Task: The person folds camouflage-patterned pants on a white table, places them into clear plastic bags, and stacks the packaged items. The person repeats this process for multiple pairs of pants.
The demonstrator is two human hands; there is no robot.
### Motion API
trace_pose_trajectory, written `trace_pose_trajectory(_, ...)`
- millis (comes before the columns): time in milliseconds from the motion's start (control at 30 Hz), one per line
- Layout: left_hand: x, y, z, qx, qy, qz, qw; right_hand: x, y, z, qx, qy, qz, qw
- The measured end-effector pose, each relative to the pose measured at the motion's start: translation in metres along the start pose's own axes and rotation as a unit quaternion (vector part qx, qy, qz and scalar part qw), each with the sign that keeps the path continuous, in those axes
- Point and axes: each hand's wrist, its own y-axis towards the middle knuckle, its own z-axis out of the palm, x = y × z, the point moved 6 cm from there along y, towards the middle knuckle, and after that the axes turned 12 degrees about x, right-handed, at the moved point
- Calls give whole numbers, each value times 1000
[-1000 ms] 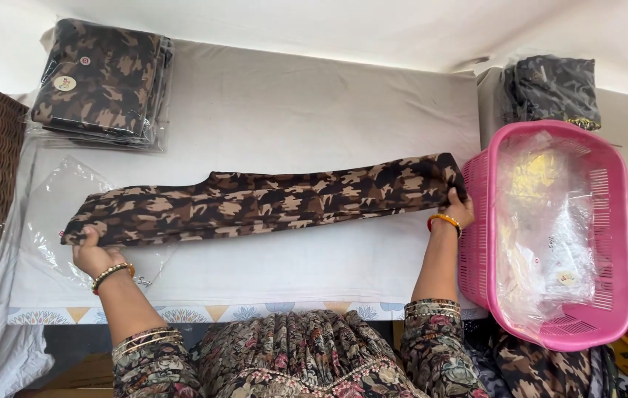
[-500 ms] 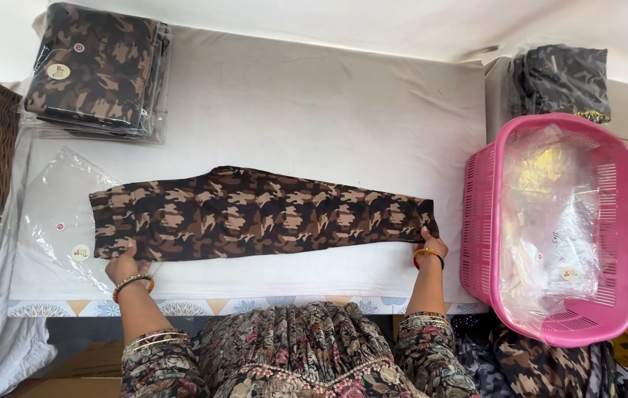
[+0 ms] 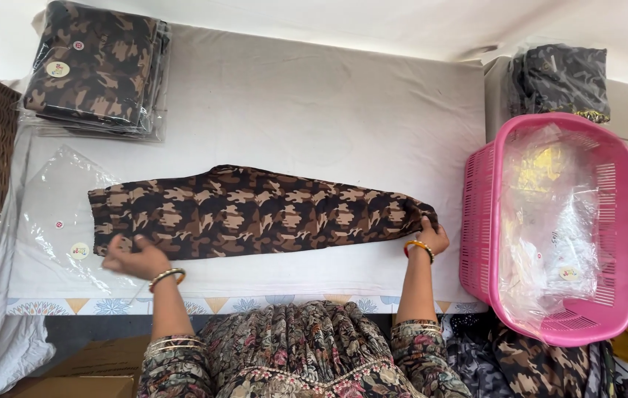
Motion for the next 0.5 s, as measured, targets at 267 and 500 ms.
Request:
trace_pose_trajectory(267,-91,-125,116,548,-339,-157,749,-4,-207,160,413,-177,-266,853)
trace_pose_trajectory(500,-40,-127,169,528,-238,-145,803,-27,-220,158,488,-246,-241,802)
